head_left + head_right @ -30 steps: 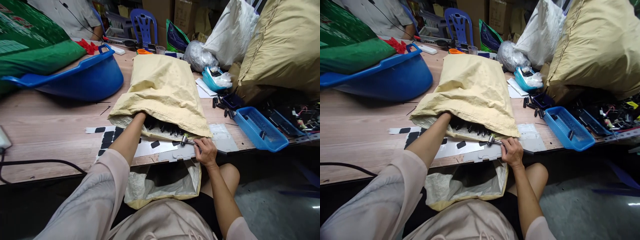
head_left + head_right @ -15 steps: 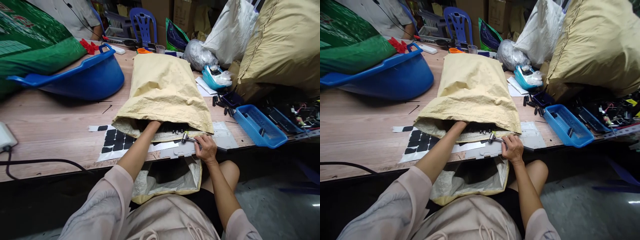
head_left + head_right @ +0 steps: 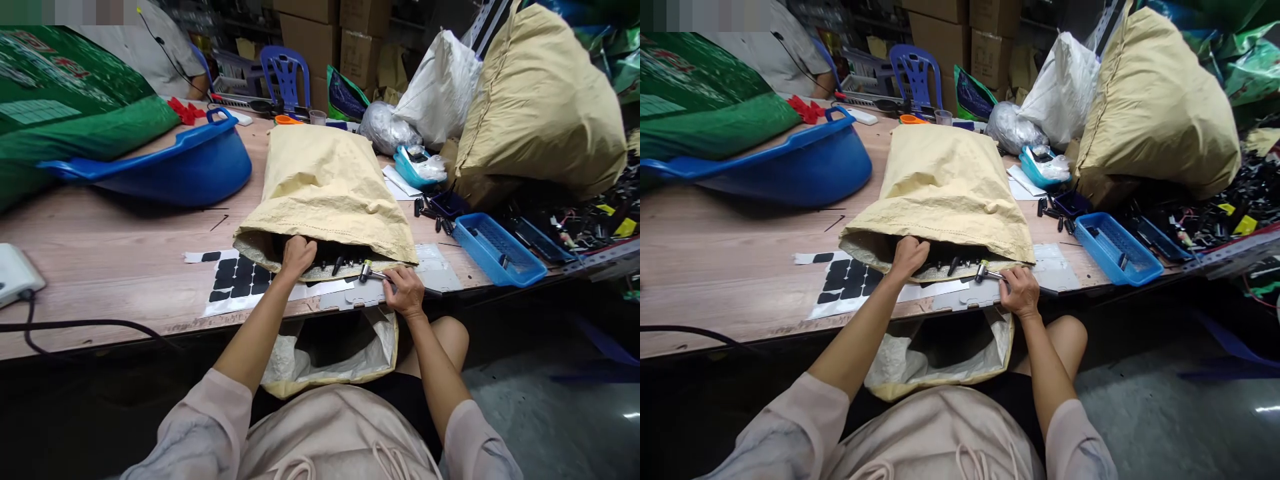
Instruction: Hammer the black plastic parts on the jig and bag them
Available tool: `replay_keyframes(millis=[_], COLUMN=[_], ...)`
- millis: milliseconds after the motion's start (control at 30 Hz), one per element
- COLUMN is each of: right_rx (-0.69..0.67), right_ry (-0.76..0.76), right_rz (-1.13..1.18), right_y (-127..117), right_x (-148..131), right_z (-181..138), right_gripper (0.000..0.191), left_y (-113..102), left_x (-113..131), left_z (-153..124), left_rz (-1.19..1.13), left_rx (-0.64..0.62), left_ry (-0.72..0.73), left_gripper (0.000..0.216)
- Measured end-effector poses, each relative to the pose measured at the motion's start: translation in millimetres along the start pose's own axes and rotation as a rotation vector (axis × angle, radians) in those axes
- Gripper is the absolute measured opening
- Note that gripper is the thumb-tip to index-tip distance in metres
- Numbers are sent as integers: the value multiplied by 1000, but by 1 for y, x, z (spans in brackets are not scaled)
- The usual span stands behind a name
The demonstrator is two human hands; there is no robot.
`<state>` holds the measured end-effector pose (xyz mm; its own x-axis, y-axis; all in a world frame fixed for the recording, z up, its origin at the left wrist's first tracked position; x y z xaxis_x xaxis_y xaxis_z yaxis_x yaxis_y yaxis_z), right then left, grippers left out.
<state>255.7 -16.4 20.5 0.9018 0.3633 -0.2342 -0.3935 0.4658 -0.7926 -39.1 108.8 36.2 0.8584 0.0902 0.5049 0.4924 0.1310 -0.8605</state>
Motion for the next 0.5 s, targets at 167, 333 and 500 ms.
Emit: replay_keyframes(millis=[167, 333, 500], right_rx=[9, 46, 21], right_ry=[-14, -37, -33], right_rz=[-7, -6, 22], right_y=[3, 2, 2], right_x=[4, 5, 9], right_z=[0, 1, 1], right_gripper=[19, 18, 17], left_y=[-4, 26, 28], left_x=[23, 43, 32], left_z=[-56, -77, -87], left_rz=[14, 64, -26], left_rx=[293, 184, 210], left_ry=[207, 283, 363], left_gripper=[24, 16, 12])
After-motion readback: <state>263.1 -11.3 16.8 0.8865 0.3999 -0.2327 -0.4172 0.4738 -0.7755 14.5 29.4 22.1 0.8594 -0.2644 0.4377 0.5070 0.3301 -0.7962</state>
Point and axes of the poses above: each hand's wrist, its own z-axis towards the middle knuckle, its own y-axis out of the palm, x = y × z, the point moved 5 cm from there along z, towards the middle knuckle, and after that the axes turned 7 degrees about z, right-handed, at the moved point
